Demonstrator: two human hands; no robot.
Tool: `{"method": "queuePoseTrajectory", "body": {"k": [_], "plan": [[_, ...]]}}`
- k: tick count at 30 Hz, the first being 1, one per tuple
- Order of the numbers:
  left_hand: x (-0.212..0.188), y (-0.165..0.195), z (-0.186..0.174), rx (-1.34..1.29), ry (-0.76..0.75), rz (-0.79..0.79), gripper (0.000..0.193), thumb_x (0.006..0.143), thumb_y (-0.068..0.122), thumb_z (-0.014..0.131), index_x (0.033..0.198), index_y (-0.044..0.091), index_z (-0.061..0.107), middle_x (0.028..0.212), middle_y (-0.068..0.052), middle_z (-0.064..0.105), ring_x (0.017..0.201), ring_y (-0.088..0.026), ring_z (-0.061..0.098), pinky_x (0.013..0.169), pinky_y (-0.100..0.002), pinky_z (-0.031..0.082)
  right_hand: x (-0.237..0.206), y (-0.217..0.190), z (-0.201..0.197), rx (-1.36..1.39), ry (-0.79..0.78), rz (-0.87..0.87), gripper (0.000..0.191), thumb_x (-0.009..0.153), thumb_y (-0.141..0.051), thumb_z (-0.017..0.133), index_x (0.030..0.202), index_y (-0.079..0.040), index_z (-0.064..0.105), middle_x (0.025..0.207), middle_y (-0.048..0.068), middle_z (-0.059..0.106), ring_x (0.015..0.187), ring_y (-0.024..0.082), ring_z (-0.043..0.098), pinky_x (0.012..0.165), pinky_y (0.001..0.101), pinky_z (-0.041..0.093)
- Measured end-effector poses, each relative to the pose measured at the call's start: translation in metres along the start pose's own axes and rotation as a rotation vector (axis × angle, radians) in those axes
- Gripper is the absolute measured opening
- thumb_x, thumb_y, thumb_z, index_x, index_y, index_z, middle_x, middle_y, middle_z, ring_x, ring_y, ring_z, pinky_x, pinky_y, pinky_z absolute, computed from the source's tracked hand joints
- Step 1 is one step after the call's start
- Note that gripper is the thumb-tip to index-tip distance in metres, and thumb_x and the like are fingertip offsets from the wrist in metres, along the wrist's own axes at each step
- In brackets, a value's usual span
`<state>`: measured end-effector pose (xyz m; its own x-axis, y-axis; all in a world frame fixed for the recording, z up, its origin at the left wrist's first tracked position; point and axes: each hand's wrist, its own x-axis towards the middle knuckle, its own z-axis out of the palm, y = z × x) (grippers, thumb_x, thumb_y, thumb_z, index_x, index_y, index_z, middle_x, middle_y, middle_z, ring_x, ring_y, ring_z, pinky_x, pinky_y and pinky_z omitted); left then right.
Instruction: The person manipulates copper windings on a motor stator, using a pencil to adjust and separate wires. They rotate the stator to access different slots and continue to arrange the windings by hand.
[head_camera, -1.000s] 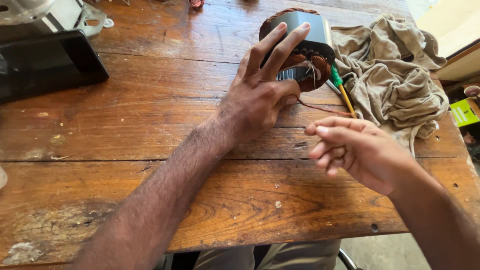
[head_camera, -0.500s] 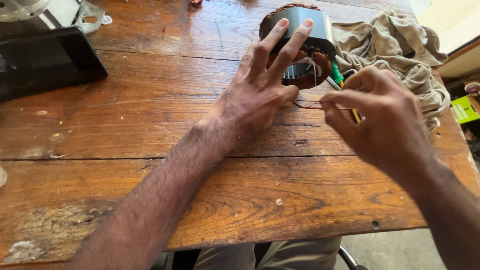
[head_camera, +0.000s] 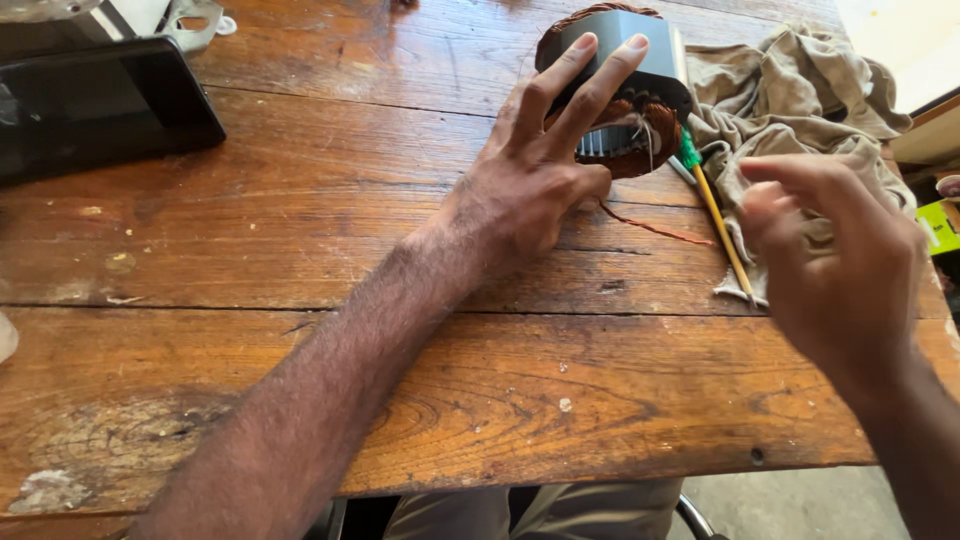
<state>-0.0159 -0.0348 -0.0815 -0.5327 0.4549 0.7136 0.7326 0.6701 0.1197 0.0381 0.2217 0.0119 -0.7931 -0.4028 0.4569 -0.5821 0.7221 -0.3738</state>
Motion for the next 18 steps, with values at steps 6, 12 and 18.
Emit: {"method": "queuePoseTrajectory", "body": {"k": [6, 12, 18], "plan": [[0.0, 0.004, -0.003, 0.014, -0.004, -0.013, 0.009, 0.098, 0.016, 0.08, 0.09, 0.017, 0.076, 0.173, -0.007, 0.001, 0.16, -0.034, -0.002, 0.132, -0.061, 0.034, -0.004, -0.017, 0.014, -0.565, 0.017, -0.671, 0.024, 0.093, -0.017, 0.076, 0.112, -0.002, 0.074, 0.1, 0.011, 0.075, 0.089, 0.023, 0.071, 0.078, 0.0396, 0.061], [-0.001, 0.002, -0.005, -0.057, -0.036, -0.018, 0.012, 0.099, 0.02, 0.081, 0.089, 0.015, 0.075, 0.173, -0.006, 0.002, 0.16, -0.035, -0.001, 0.134, -0.064, 0.032, -0.013, -0.012, 0.023, -0.263, -0.15, -0.142, 0.017, 0.101, -0.01, 0.069, 0.117, -0.005, 0.075, 0.093, 0.005, 0.076, 0.082, 0.019, 0.071, 0.074, 0.0348, 0.06], [-0.001, 0.001, 0.0, 0.058, -0.021, -0.017, 0.012, 0.096, 0.012, 0.08, 0.088, 0.021, 0.076, 0.172, -0.007, 0.0, 0.159, -0.034, -0.004, 0.13, -0.063, 0.035, 0.002, -0.001, 0.022, 0.852, -0.486, 0.935, 0.032, 0.097, -0.022, 0.07, 0.123, -0.003, 0.07, 0.093, 0.008, 0.075, 0.08, 0.019, 0.071, 0.068, 0.0314, 0.059]]}}
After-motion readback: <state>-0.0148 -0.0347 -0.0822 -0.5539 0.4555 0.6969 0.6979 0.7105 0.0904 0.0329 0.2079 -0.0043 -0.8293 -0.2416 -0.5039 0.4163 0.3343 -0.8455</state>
